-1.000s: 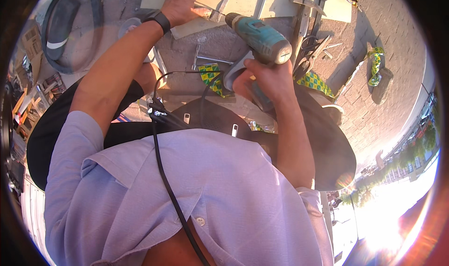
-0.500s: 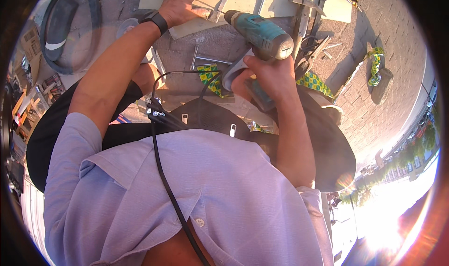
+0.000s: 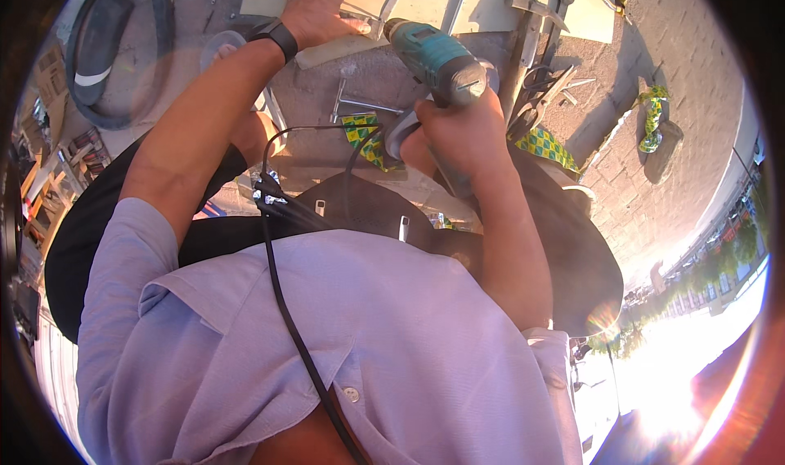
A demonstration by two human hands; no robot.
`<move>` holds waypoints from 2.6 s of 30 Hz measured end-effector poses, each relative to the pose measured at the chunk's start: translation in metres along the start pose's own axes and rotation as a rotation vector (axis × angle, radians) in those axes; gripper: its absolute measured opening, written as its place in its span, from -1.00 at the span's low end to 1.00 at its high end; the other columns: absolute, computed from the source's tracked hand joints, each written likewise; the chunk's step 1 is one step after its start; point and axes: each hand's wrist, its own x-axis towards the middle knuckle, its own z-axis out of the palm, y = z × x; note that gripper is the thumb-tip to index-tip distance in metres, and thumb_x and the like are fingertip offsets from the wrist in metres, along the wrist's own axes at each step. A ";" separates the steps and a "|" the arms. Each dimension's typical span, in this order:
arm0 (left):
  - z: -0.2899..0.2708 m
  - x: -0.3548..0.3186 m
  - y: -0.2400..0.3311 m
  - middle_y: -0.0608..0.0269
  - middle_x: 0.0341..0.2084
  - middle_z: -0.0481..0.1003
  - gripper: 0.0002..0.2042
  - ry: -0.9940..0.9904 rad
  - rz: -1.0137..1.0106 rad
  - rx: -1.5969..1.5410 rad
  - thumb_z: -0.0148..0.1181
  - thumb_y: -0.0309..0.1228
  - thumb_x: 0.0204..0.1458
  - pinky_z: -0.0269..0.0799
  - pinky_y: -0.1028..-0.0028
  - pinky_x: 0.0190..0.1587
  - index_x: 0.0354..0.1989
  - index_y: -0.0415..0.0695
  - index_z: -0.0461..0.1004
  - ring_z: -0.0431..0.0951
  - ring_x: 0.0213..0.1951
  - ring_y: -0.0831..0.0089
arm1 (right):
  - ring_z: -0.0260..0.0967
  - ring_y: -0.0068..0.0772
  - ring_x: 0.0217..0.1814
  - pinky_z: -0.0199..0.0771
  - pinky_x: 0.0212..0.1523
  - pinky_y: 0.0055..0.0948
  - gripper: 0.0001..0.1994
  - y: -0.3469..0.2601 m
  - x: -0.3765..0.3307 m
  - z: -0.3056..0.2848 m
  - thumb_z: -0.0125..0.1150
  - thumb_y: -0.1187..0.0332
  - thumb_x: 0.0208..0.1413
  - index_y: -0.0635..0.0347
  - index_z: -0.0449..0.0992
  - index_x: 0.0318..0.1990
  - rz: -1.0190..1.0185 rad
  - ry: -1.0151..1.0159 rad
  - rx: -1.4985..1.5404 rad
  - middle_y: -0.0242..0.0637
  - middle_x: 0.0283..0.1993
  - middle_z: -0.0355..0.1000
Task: The person sits on a paved surface and assembles a metal frame using a screwdriver and a power drill. They tighten screws on the frame components and use the drill to secure parts together.
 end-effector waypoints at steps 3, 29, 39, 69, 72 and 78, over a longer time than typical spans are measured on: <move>-0.001 0.001 0.007 -0.21 0.57 -0.36 0.17 -0.003 -0.042 0.003 0.57 0.12 -0.34 -0.33 -0.29 0.49 0.55 0.15 0.08 -0.32 0.56 -0.25 | 0.58 -0.17 -0.09 0.54 -0.01 -0.26 -0.61 0.001 0.000 -0.001 0.39 0.31 0.00 0.25 0.55 -0.01 -0.042 0.012 0.050 -0.15 -0.16 0.61; -0.001 0.005 0.028 -0.20 0.57 -0.40 0.22 -0.021 -0.186 0.033 0.57 0.09 -0.37 -0.37 -0.37 0.46 0.58 0.25 -0.01 -0.31 0.55 -0.30 | 0.58 -0.36 -0.18 0.57 -0.08 -0.29 -0.62 0.010 -0.001 0.001 0.42 0.35 0.00 0.24 0.57 -0.01 -0.012 -0.037 0.124 -0.20 -0.21 0.60; 0.000 0.005 0.031 -0.18 0.57 -0.39 0.23 0.014 -0.198 -0.006 0.60 0.03 -0.44 -0.36 -0.37 0.46 0.56 0.30 0.03 -0.30 0.55 -0.28 | 0.62 -0.22 -0.18 0.55 -0.08 -0.27 -0.64 0.028 -0.030 0.015 0.41 0.33 -0.03 0.24 0.58 -0.05 -0.100 0.022 0.203 -0.15 -0.26 0.62; -0.011 0.023 0.046 -0.29 0.55 -0.38 0.22 -0.025 -0.278 0.109 0.59 -0.05 -0.46 -0.31 -0.36 0.46 0.55 0.33 0.03 -0.28 0.53 -0.38 | 0.52 0.23 -0.04 0.53 -0.01 -0.05 -0.64 -0.006 -0.034 0.034 0.36 0.33 -0.04 0.16 0.56 -0.03 -0.154 -0.003 -0.208 0.09 -0.15 0.56; -0.013 0.023 0.050 -0.30 0.55 -0.37 0.20 -0.035 -0.279 0.112 0.59 -0.08 -0.43 -0.27 -0.37 0.45 0.55 0.32 0.03 -0.26 0.52 -0.39 | 0.52 0.24 -0.07 0.53 -0.03 -0.05 -0.64 -0.008 -0.034 0.033 0.36 0.33 -0.03 0.17 0.57 -0.04 -0.123 -0.013 -0.184 0.09 -0.17 0.57; -0.022 0.023 0.055 -0.29 0.55 -0.36 0.17 -0.054 -0.290 0.095 0.59 -0.11 -0.39 -0.20 -0.38 0.43 0.54 0.32 0.04 -0.24 0.52 -0.39 | 0.54 0.24 -0.08 0.54 -0.06 -0.06 -0.64 -0.008 -0.033 0.034 0.37 0.32 -0.04 0.18 0.57 -0.05 -0.136 -0.013 -0.171 0.08 -0.19 0.58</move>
